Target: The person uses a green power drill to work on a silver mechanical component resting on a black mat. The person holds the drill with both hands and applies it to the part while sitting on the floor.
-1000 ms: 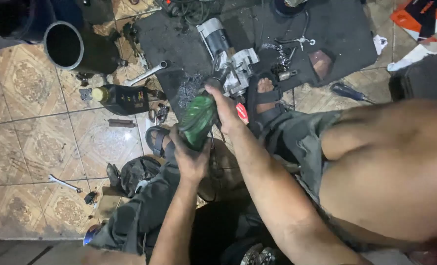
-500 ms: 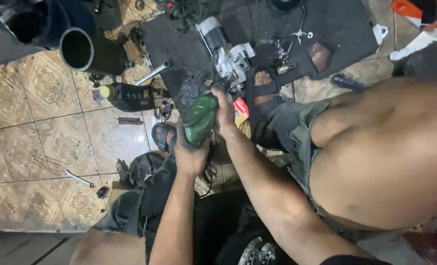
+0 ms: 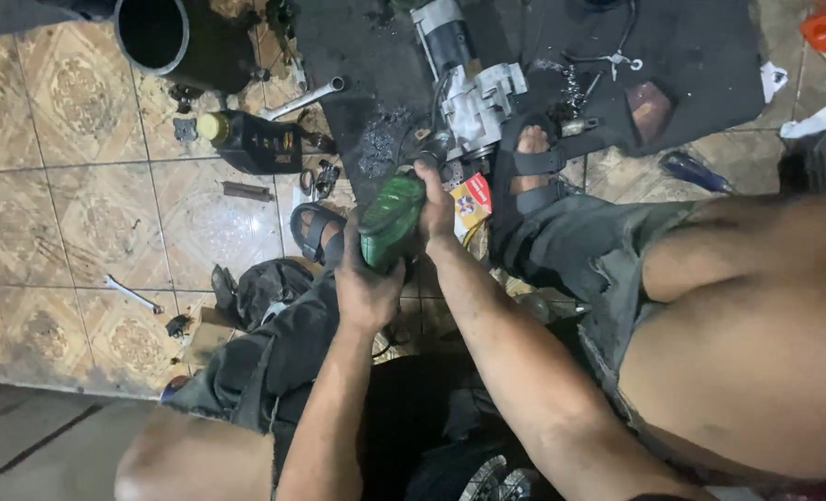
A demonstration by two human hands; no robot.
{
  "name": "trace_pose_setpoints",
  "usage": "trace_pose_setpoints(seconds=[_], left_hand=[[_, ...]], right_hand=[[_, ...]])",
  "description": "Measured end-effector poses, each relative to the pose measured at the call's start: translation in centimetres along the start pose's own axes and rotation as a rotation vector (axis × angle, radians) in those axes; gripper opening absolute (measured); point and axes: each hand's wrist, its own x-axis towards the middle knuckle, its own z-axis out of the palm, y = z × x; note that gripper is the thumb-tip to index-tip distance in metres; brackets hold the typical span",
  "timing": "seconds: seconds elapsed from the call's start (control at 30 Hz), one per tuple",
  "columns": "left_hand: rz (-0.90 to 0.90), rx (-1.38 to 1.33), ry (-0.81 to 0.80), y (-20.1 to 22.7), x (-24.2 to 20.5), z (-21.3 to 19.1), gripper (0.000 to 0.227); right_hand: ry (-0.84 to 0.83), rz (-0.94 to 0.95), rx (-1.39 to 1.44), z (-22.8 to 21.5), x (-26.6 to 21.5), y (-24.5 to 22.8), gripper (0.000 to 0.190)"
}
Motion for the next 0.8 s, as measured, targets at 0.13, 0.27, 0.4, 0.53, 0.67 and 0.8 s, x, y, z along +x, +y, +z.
trace_pose_setpoints(seconds=[0.13, 0.27, 0.4, 0.53, 0.67, 0.8], left_hand=[[0.006, -0.014, 0.006, 0.6, -0.1, -0.7, 0.088], [0.035, -0.045, 0.023, 0.9, 0.2, -0.6, 0.087], [0.047, -0.074, 0.033, 1.6, 0.3, 0.1, 0.086], [0.062, -0.087, 0.072, 0.1, 1.2, 1.4, 0.086], [0.077, -0.098, 0.085, 0.1, 1.3, 1.4, 0.086], [0.150, -0.153, 0.075, 0.2, 1.1, 1.2, 0.084]], right_hand=[[0.002, -0.006, 0.030, 0.2, -0.6, -0.4, 0.047], [-0.011, -0.043, 0.029, -0.1, 0.2, -0.7, 0.045], [0.032, -0.125, -0.003, -0.1, 0.5, -1.6, 0.046], [0.047, -0.160, -0.011, -0.5, 1.8, -1.7, 0.049], [0.040, -0.181, -0.057, -0.3, 2.4, -1.6, 0.051], [0.056, -0.181, 0.011, -0.9, 4.6, -0.2, 0.049]])
